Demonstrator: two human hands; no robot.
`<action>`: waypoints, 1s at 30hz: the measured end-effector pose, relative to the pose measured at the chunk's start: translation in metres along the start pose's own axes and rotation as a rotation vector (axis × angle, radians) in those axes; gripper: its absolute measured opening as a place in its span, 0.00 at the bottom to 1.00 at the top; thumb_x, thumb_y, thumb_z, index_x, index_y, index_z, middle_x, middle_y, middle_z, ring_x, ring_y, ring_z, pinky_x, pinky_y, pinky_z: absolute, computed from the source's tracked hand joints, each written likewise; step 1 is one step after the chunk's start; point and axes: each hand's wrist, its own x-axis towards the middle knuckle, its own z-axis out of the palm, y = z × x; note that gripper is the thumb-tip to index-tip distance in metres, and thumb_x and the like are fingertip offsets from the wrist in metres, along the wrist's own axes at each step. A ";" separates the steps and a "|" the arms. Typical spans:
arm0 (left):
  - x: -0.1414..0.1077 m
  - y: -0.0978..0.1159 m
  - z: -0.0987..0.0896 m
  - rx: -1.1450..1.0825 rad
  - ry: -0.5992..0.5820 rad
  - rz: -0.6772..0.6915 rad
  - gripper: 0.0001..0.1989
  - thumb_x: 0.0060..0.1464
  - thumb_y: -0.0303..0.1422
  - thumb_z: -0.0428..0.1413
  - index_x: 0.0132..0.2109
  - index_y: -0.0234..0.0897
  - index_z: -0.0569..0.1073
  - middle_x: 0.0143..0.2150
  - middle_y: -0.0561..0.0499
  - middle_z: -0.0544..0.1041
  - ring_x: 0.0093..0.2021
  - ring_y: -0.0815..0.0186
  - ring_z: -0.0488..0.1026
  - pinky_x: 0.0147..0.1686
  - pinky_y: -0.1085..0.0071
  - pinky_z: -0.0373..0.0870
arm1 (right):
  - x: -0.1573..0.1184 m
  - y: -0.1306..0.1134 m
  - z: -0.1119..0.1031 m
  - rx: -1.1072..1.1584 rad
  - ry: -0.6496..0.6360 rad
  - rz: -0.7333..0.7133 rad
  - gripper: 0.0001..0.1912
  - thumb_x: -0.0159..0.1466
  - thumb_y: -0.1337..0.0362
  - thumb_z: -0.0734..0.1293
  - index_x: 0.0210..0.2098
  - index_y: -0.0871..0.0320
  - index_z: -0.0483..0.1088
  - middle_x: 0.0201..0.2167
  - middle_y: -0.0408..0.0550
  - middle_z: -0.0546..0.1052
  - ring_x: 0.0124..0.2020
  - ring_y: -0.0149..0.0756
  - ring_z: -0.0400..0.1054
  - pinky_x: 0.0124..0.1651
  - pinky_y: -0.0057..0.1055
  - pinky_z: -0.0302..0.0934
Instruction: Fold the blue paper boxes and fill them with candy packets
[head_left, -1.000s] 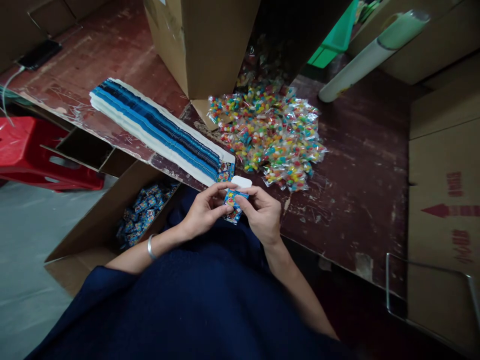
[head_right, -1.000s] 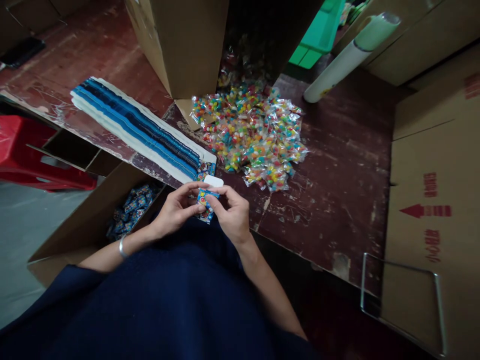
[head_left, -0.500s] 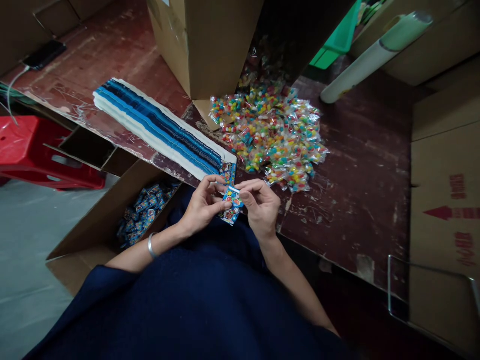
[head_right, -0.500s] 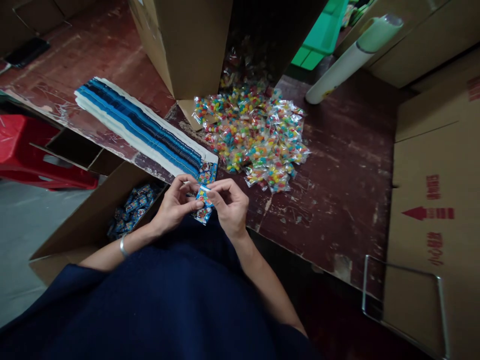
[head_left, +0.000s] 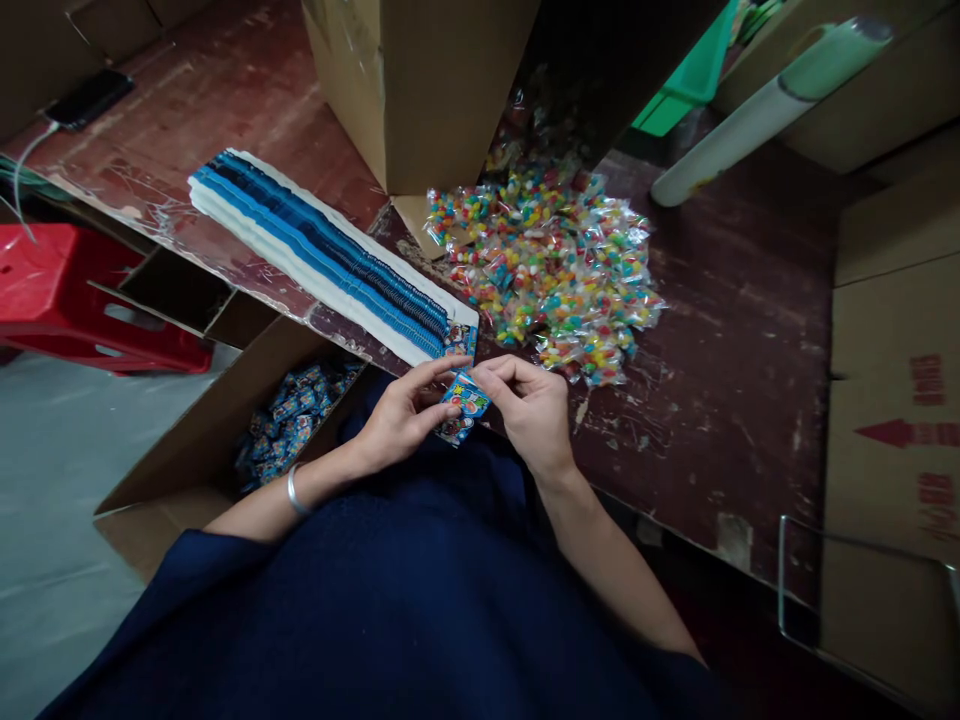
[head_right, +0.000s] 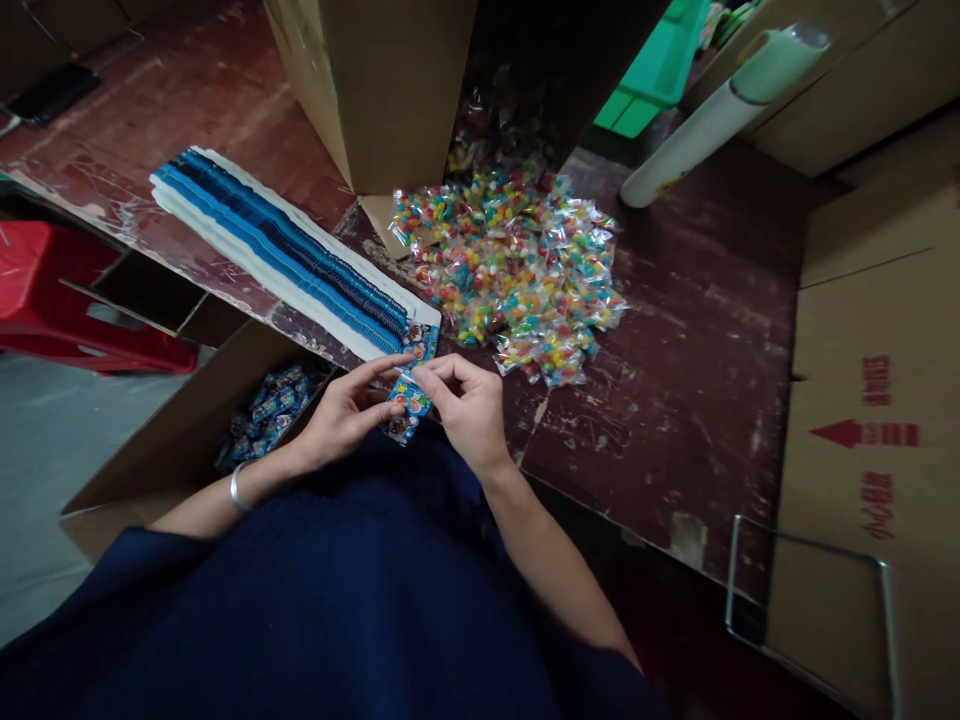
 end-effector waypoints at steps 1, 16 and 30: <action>0.000 0.001 -0.002 0.017 0.007 0.003 0.23 0.60 0.37 0.65 0.61 0.40 0.75 0.57 0.43 0.78 0.48 0.62 0.79 0.46 0.67 0.81 | -0.003 -0.001 0.001 -0.023 -0.008 -0.027 0.13 0.67 0.56 0.72 0.30 0.55 0.80 0.34 0.46 0.83 0.37 0.36 0.77 0.44 0.34 0.71; 0.001 0.050 -0.129 0.833 -0.061 -0.164 0.17 0.58 0.37 0.63 0.53 0.39 0.80 0.46 0.45 0.83 0.44 0.58 0.79 0.48 0.62 0.74 | 0.014 0.063 -0.014 -0.749 -0.226 -0.470 0.08 0.67 0.64 0.72 0.46 0.55 0.79 0.52 0.54 0.83 0.54 0.50 0.78 0.58 0.53 0.74; 0.026 -0.015 -0.044 -0.004 -0.116 -0.320 0.21 0.57 0.47 0.66 0.41 0.33 0.72 0.40 0.45 0.81 0.41 0.63 0.82 0.36 0.72 0.77 | 0.017 0.059 -0.010 -0.827 -0.167 -0.432 0.15 0.66 0.62 0.74 0.52 0.53 0.77 0.54 0.52 0.83 0.55 0.50 0.77 0.55 0.47 0.74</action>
